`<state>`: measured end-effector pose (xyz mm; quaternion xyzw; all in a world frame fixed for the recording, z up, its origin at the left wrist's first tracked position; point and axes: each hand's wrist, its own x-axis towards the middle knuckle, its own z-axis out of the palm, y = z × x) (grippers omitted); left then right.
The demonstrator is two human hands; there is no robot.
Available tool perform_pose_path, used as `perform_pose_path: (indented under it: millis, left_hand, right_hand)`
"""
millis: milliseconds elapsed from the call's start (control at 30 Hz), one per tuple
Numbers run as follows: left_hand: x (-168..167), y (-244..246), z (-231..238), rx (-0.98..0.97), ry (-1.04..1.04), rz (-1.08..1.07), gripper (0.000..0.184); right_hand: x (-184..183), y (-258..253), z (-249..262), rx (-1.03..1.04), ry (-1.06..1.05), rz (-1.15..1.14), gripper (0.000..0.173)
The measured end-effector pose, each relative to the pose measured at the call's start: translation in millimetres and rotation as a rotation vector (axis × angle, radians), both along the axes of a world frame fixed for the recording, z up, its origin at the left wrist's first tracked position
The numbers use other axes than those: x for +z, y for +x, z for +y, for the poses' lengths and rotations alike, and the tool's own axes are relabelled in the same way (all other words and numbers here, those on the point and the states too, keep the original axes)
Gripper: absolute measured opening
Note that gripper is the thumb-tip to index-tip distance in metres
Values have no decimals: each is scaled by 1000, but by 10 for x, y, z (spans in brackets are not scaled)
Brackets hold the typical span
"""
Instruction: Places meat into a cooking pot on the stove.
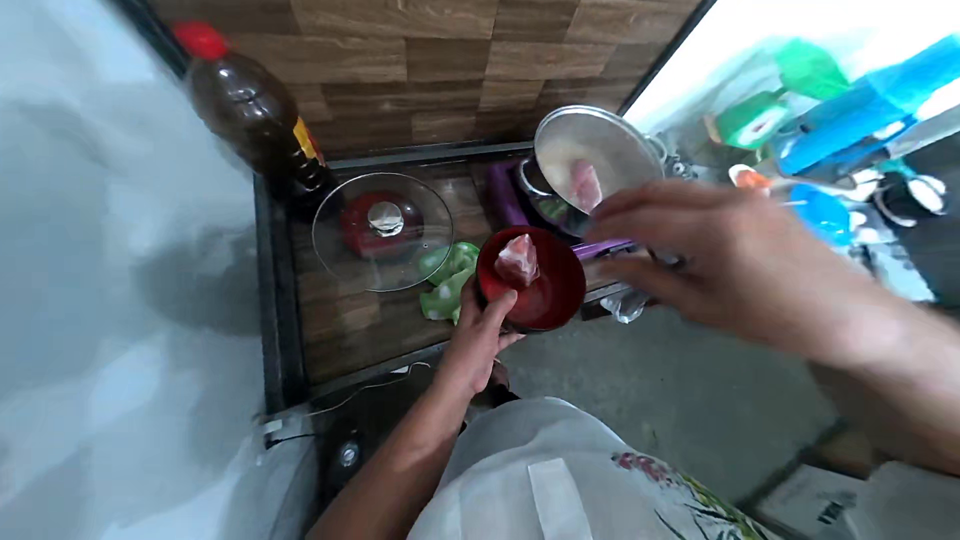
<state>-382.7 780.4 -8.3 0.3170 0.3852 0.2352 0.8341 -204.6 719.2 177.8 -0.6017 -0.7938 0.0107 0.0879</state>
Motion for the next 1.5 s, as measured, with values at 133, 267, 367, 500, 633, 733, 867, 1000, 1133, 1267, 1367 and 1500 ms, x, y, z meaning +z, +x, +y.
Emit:
perform_pose_path:
  millis: [133,267,367,500,633,733,867,1000,1133,1267,1367,1500]
  left_hand:
    - [-8,7,-89,-55,48,10,64]
    - [-47,21,-266,-9,60,46,68]
    - [-93,27,-319,27,84,101,68]
    - [-115,45,-365,37,188,164,74]
    - [-103,98,-363,48,196,179,74]
    - [-92,139,-361,68,158,175,71]
    - [-153,34,-351,121,129,205,70]
    - [-209,-268,-378,214,87,280,61]
    - [-279,-631,-453,343,19,360,53]
    - [-383,-972,-479,487,-31,407,50]
    - [-499,-1166,-466,591,-18,468,49]
    - [-636,-1351,-386,609,-10,576,57]
  right_hand:
    - [-854,-149,206,-239,-293,66,39]
    - [-1425,-214,271,-391,-389,168,45]
    - [-1533,-265,185,-317,-500,261,40]
    - [-1639,-96,162,-326,-487,351,43]
    - [-1662,131,206,-303,-479,508,52]
    - [-1551,210,210,-248,-480,644,51]
    - [-1124,464,235,-280,-333,808,46]
    - [-915,1051,661,-461,-125,474,59]
    - [-1270,1556,1311,-572,-415,225,61]
    - [-1518,1749,1600,-538,-498,135,58]
    - [-1205,1578,1657,-603,-303,90,60]
    - [-747,709,1575,-384,-32,209,37]
